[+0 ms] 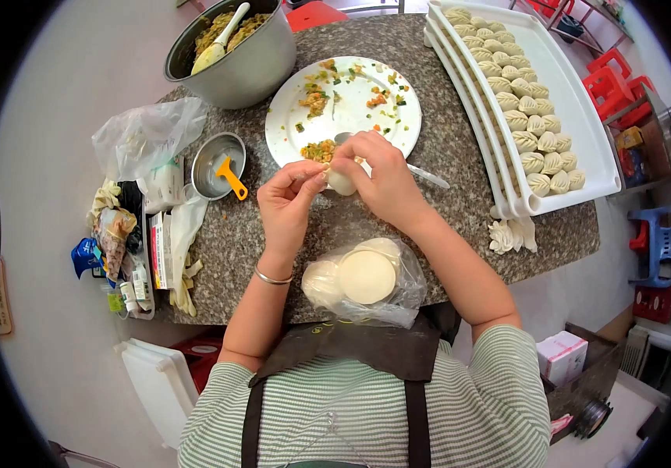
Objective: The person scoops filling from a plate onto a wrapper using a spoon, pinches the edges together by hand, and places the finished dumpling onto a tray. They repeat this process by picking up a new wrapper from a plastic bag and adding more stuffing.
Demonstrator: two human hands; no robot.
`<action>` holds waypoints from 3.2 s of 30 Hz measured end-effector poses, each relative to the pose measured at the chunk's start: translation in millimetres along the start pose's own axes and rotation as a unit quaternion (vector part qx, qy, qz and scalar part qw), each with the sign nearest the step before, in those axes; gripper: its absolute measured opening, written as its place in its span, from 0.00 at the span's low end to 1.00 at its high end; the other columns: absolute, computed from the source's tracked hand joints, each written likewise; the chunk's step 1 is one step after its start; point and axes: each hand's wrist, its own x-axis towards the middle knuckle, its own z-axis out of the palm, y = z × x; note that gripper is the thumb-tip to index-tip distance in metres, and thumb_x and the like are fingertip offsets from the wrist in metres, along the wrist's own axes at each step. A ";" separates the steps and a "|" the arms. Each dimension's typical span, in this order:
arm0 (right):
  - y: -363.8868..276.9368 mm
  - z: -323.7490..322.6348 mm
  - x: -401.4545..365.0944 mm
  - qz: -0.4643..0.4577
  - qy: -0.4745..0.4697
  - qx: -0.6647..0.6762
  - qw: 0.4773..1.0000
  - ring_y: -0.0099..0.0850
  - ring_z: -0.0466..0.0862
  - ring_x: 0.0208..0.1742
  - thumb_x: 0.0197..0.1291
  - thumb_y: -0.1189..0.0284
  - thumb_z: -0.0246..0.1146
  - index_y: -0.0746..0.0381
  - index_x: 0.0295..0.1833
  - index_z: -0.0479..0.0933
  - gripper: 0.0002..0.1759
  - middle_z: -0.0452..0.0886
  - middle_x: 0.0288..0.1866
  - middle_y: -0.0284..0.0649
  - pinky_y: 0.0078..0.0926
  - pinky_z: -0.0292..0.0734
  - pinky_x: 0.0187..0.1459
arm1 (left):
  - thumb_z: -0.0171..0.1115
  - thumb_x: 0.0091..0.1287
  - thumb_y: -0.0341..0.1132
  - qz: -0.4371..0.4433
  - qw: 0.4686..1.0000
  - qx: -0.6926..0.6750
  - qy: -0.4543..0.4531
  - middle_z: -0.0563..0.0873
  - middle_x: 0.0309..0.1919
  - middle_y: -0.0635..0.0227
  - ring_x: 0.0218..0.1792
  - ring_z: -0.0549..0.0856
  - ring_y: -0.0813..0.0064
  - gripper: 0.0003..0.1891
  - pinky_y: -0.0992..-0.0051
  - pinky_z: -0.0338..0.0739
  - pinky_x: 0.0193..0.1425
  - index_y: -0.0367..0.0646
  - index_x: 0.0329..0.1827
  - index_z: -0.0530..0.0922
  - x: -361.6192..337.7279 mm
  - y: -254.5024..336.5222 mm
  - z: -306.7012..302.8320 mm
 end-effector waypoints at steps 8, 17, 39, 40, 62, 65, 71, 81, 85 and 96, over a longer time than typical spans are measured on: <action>-3.8 1.6 0.1 -0.004 -0.020 -0.002 1.000 0.39 0.77 0.40 0.59 0.72 0.63 0.66 0.35 0.76 0.07 0.79 0.34 0.42 0.34 0.72 0.46 | 0.65 0.62 0.20 0.013 1.000 0.022 -0.008 0.85 0.42 0.64 0.42 0.83 0.79 0.06 0.80 0.78 0.48 0.34 0.41 0.84 -0.9 7.5 4.3; -2.2 8.5 -3.8 0.009 0.027 0.031 0.999 0.38 0.79 0.40 0.59 0.73 0.63 0.66 0.35 0.78 0.06 0.81 0.35 0.43 0.32 0.73 0.47 | 0.62 0.68 0.27 -0.125 0.977 -0.172 0.015 0.84 0.45 0.65 0.47 0.84 0.77 0.08 0.72 0.82 0.52 0.38 0.48 0.79 -6.8 -1.3 9.7; -3.5 12.4 -2.4 -0.008 0.009 -0.009 1.000 0.38 0.76 0.39 0.60 0.71 0.63 0.63 0.34 0.75 0.06 0.77 0.33 0.38 0.33 0.69 0.48 | 0.58 0.70 0.28 -0.137 0.976 -0.163 -0.047 0.82 0.50 0.68 0.50 0.82 0.77 0.09 0.73 0.80 0.56 0.40 0.52 0.76 -4.9 -1.4 4.5; -4.7 12.8 -1.8 -0.008 0.015 -0.014 1.000 0.38 0.76 0.39 0.60 0.72 0.62 0.63 0.34 0.74 0.06 0.77 0.33 0.39 0.33 0.69 0.48 | 0.58 0.70 0.28 -0.133 0.975 -0.170 -0.045 0.82 0.50 0.68 0.50 0.82 0.77 0.09 0.73 0.80 0.56 0.40 0.52 0.76 -4.2 -0.9 3.7; -18.4 -27.0 4.8 0.075 -0.157 0.092 0.980 0.29 0.81 0.52 0.48 0.78 0.71 0.67 0.52 0.79 0.22 0.83 0.47 0.38 0.30 0.73 0.58 | 0.52 0.74 0.33 -0.277 0.900 -0.315 -0.121 0.82 0.52 0.60 0.47 0.86 0.70 0.19 0.77 0.84 0.49 0.36 0.65 0.69 -1.0 22.7 -1.0; -58.0 -47.6 13.9 0.014 -0.262 -0.058 0.963 0.34 0.82 0.52 0.42 0.71 0.77 0.62 0.49 0.81 0.25 0.84 0.47 0.41 0.31 0.75 0.56 | 0.53 0.74 0.34 -0.265 0.921 -0.237 -0.160 0.82 0.54 0.64 0.50 0.84 0.75 0.22 0.74 0.84 0.48 0.38 0.68 0.65 -5.6 29.2 5.3; -27.8 -150.4 94.7 0.082 -0.085 -0.113 0.987 0.24 0.82 0.49 0.51 0.71 0.73 0.62 0.51 0.80 0.21 0.85 0.47 0.34 0.24 0.75 0.53 | 0.63 0.65 0.33 0.040 0.927 0.161 -0.337 0.86 0.48 0.61 0.47 0.86 0.65 0.13 0.69 0.80 0.54 0.40 0.51 0.81 -14.9 33.6 7.9; 200.4 -319.6 202.6 0.123 0.177 -0.345 0.914 0.32 0.85 0.43 0.48 0.67 0.76 0.67 0.51 0.80 0.25 0.86 0.43 0.44 0.28 0.78 0.47 | 0.70 0.57 0.31 0.024 0.870 0.210 -0.446 0.87 0.41 0.64 0.42 0.87 0.64 0.09 0.70 0.81 0.48 0.41 0.40 0.86 -17.5 38.4 8.7; 178.9 -286.3 209.5 0.236 0.043 -0.182 0.954 0.27 0.85 0.35 0.47 0.69 0.75 0.67 0.48 0.82 0.22 0.87 0.37 0.41 0.24 0.79 0.39 | 0.69 0.58 0.29 0.021 0.869 0.190 -0.456 0.86 0.37 0.65 0.40 0.87 0.65 0.06 0.70 0.80 0.45 0.41 0.37 0.84 -15.0 36.9 7.3; 178.1 -283.4 211.0 0.182 0.067 -0.200 0.960 0.24 0.83 0.34 0.58 0.71 0.67 0.66 0.47 0.84 0.14 0.87 0.36 0.38 0.23 0.77 0.38 | 0.64 0.64 0.35 -0.041 0.862 0.085 -0.498 0.85 0.33 0.60 0.36 0.85 0.64 0.08 0.70 0.78 0.44 0.39 0.39 0.80 -13.6 47.7 4.3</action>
